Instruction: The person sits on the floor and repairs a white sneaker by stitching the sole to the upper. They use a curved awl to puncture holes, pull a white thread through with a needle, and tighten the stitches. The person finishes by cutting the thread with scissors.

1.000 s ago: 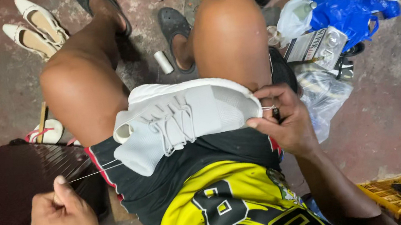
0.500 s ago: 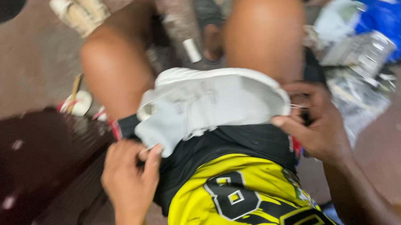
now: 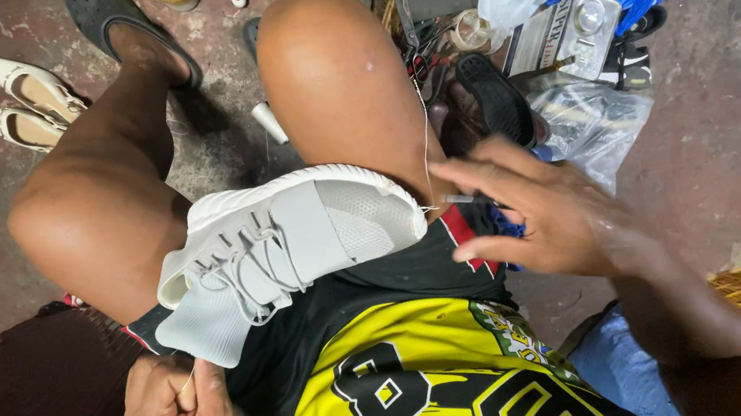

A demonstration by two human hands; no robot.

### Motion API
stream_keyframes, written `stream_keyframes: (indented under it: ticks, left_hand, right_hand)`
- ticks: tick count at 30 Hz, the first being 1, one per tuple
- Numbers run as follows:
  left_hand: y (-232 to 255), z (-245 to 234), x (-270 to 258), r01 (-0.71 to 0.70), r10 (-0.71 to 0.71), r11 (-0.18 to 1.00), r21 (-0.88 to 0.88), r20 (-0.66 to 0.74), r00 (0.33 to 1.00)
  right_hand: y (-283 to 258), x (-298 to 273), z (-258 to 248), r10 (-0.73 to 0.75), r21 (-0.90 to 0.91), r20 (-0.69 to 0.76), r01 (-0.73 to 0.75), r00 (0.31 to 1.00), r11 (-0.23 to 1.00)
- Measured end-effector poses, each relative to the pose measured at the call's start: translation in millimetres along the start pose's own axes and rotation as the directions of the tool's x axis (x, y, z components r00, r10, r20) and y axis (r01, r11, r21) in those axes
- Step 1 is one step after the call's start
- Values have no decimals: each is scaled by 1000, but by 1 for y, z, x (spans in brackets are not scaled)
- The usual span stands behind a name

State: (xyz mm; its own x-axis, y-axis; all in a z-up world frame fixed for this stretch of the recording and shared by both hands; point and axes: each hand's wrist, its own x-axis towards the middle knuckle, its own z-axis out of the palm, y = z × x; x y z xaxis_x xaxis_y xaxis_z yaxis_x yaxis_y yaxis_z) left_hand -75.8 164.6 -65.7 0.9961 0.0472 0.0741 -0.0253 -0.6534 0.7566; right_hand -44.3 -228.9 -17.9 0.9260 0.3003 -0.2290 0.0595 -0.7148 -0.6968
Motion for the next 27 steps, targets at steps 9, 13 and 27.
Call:
stream_keyframes:
  ticks: [9, 13, 27]
  left_hand:
    - [-6, 10, -11, 115, -192, 841, -529, -93, 977]
    - [-17, -4, -5, 190, -202, 545, -817, 92, 975]
    - [20, -6, 28, -58, 1, 950, 305, 183, 983]
  right_hand:
    - [-8, 20, 51, 104, 249, -205, -51, 973, 967]
    - [-10, 22, 52, 168, 281, -213, -104, 963, 954]
    - [-24, 5, 92, 198, 826, -531, 451, 824, 338]
